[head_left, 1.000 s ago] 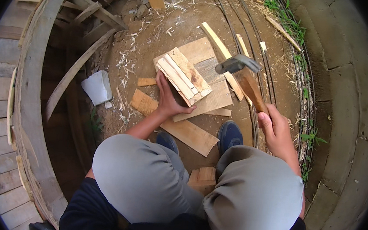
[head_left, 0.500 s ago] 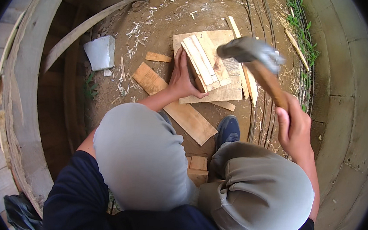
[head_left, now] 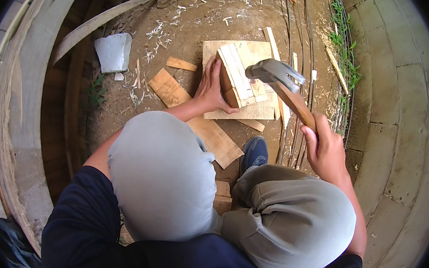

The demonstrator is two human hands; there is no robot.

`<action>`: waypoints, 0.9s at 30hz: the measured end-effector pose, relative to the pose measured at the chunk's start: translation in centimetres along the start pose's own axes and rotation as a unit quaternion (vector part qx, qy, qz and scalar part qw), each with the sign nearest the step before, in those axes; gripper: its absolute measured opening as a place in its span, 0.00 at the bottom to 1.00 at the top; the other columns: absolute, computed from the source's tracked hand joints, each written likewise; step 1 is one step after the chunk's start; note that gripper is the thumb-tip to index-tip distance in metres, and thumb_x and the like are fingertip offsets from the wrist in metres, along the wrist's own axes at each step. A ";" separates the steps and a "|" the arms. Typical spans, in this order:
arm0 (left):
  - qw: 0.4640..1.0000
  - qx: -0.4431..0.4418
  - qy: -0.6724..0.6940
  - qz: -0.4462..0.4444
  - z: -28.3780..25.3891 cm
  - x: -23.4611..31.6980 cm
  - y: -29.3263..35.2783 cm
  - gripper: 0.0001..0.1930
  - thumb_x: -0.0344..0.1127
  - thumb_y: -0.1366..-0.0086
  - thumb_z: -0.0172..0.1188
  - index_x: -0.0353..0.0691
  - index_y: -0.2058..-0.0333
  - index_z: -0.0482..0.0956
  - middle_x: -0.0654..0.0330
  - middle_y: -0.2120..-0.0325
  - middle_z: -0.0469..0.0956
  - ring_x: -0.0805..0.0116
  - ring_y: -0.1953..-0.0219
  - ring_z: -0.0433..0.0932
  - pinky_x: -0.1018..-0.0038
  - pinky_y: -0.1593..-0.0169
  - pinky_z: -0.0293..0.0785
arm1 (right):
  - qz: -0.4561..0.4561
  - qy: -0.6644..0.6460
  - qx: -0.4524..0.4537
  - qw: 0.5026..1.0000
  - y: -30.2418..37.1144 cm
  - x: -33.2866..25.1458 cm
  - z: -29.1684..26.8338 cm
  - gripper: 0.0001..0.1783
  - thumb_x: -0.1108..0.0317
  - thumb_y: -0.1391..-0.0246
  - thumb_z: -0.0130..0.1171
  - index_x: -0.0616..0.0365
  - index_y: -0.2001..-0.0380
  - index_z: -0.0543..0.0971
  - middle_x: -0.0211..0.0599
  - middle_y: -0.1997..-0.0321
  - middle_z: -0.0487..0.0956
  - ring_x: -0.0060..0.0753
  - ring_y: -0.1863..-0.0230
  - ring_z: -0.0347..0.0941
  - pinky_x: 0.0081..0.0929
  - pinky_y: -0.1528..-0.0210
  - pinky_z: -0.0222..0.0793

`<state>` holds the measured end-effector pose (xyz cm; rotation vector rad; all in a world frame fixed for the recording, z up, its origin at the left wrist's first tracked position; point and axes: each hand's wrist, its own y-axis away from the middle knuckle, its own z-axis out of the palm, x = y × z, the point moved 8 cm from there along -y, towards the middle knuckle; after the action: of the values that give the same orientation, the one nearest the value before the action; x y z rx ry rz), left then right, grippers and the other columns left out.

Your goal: The person assembles a small wooden frame by hammering nails into pre-cut wooden pieces. They retrieve nails from a plastic bag and use a hammer to secure the pieces together on the ground.

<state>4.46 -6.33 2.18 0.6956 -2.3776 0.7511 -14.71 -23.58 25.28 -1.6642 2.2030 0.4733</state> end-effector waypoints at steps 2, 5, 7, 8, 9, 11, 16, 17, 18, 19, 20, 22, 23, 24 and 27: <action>1.000 -0.005 0.020 0.003 0.6 0.5 -0.6 0.86 0.63 0.75 0.85 0.32 0.30 0.28 0.31 0.31 0.36 0.28 0.28 0.39 0.44 0.26 0.45 | -0.020 0.008 0.032 0.999 1.3 1.0 1.6 0.13 0.60 0.33 0.59 0.56 0.58 0.71 0.54 0.74 0.80 0.63 0.73 0.78 0.52 0.74 0.71; 1.000 -0.007 0.028 -0.005 0.5 0.6 -0.4 0.86 0.62 0.74 0.85 0.32 0.29 0.29 0.32 0.31 0.37 0.28 0.28 0.40 0.44 0.26 0.46 | 0.012 0.097 -0.055 0.994 1.1 1.6 4.2 0.14 0.58 0.33 0.59 0.56 0.61 0.68 0.52 0.75 0.79 0.63 0.75 0.77 0.55 0.75 0.69; 1.000 0.004 0.019 0.003 0.1 0.6 -0.1 0.86 0.62 0.74 0.85 0.32 0.29 0.29 0.32 0.31 0.37 0.28 0.28 0.41 0.44 0.26 0.47 | -0.001 0.078 -0.070 0.994 0.3 0.7 3.5 0.15 0.58 0.33 0.58 0.56 0.63 0.67 0.51 0.75 0.79 0.63 0.75 0.77 0.56 0.75 0.69; 1.000 0.004 0.018 0.000 0.0 0.5 -0.2 0.86 0.62 0.74 0.85 0.32 0.29 0.29 0.32 0.31 0.37 0.28 0.28 0.41 0.44 0.26 0.47 | -0.009 0.053 -0.052 0.997 0.1 0.3 2.5 0.12 0.61 0.33 0.58 0.57 0.59 0.70 0.53 0.73 0.80 0.63 0.74 0.79 0.53 0.73 0.72; 1.000 0.003 0.018 -0.005 0.1 0.4 -0.2 0.86 0.62 0.74 0.85 0.32 0.29 0.29 0.33 0.31 0.37 0.28 0.28 0.42 0.44 0.26 0.47 | -0.010 0.017 -0.008 1.000 0.3 0.1 1.7 0.12 0.63 0.33 0.58 0.58 0.57 0.70 0.53 0.73 0.81 0.63 0.73 0.79 0.52 0.73 0.73; 1.000 0.000 0.017 -0.013 -0.1 0.3 0.2 0.86 0.62 0.73 0.85 0.33 0.29 0.28 0.32 0.31 0.37 0.28 0.28 0.42 0.44 0.26 0.48 | -0.012 -0.056 0.079 0.995 1.0 -0.1 0.3 0.12 0.66 0.33 0.57 0.59 0.52 0.71 0.54 0.72 0.81 0.62 0.72 0.80 0.49 0.71 0.75; 1.000 -0.007 0.014 0.000 0.4 0.9 -0.3 0.86 0.61 0.72 0.85 0.33 0.29 0.27 0.31 0.32 0.37 0.26 0.28 0.42 0.43 0.26 0.47 | 0.027 0.049 -0.094 0.994 1.0 2.4 4.9 0.14 0.60 0.31 0.56 0.57 0.64 0.66 0.59 0.76 0.79 0.68 0.74 0.76 0.58 0.74 0.69; 1.000 -0.011 0.010 -0.002 0.3 0.8 -0.3 0.86 0.61 0.72 0.85 0.33 0.29 0.27 0.31 0.32 0.36 0.26 0.28 0.42 0.43 0.26 0.47 | 0.018 0.048 -0.081 0.995 0.5 1.6 3.8 0.14 0.60 0.32 0.56 0.57 0.63 0.66 0.58 0.76 0.79 0.68 0.74 0.77 0.58 0.74 0.70; 1.000 0.004 0.009 0.011 -0.5 0.5 0.0 0.85 0.61 0.72 0.85 0.34 0.29 0.27 0.31 0.31 0.36 0.27 0.28 0.41 0.43 0.26 0.47 | 0.001 0.045 -0.073 0.996 -0.3 0.3 2.8 0.13 0.60 0.32 0.56 0.57 0.63 0.67 0.58 0.76 0.79 0.67 0.74 0.77 0.57 0.74 0.70; 1.000 -0.004 0.022 0.005 0.2 0.8 -0.2 0.85 0.61 0.72 0.85 0.34 0.29 0.27 0.32 0.31 0.36 0.27 0.28 0.41 0.43 0.26 0.46 | 0.006 0.046 -0.064 0.997 0.1 -0.1 1.9 0.13 0.61 0.32 0.56 0.58 0.62 0.68 0.58 0.75 0.79 0.67 0.74 0.77 0.57 0.74 0.70; 0.999 -0.012 0.034 -0.001 0.8 0.9 -0.5 0.85 0.61 0.72 0.85 0.34 0.29 0.27 0.32 0.31 0.36 0.28 0.28 0.41 0.44 0.26 0.46 | 0.012 0.024 -0.019 0.999 0.6 0.0 0.9 0.11 0.62 0.33 0.58 0.58 0.59 0.70 0.57 0.74 0.79 0.65 0.74 0.78 0.54 0.74 0.71; 0.999 -0.026 0.042 -0.024 0.8 0.4 -0.8 0.86 0.63 0.74 0.85 0.35 0.28 0.28 0.33 0.31 0.35 0.29 0.27 0.38 0.44 0.25 0.44 | -0.010 -0.028 0.057 0.998 1.3 0.2 0.0 0.11 0.63 0.33 0.59 0.57 0.55 0.71 0.56 0.74 0.80 0.64 0.73 0.79 0.52 0.73 0.72; 0.998 -0.028 0.046 -0.022 0.8 0.6 -0.7 0.86 0.63 0.74 0.85 0.35 0.28 0.28 0.33 0.30 0.36 0.30 0.26 0.38 0.44 0.25 0.44 | -0.020 -0.053 0.095 0.994 1.9 0.5 -0.3 0.12 0.64 0.34 0.59 0.57 0.54 0.72 0.56 0.74 0.80 0.64 0.73 0.79 0.51 0.73 0.73; 0.998 -0.030 0.049 -0.019 0.7 0.6 -0.6 0.87 0.63 0.75 0.85 0.35 0.28 0.28 0.33 0.30 0.36 0.30 0.26 0.37 0.44 0.25 0.43 | -0.008 -0.068 0.095 0.993 2.2 1.1 0.1 0.14 0.63 0.34 0.61 0.56 0.51 0.73 0.54 0.73 0.80 0.63 0.72 0.79 0.49 0.72 0.74; 0.998 -0.023 0.051 -0.009 0.5 0.3 -0.5 0.88 0.64 0.76 0.86 0.35 0.28 0.28 0.33 0.30 0.36 0.30 0.26 0.36 0.44 0.25 0.43 | 0.020 -0.010 0.007 1.000 1.9 2.2 1.9 0.14 0.62 0.35 0.61 0.57 0.51 0.74 0.53 0.72 0.81 0.61 0.71 0.80 0.49 0.72 0.73</action>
<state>4.38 -7.13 2.22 0.6437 -2.2862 0.7045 -16.99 -24.11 22.74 -1.6044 2.2233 0.4833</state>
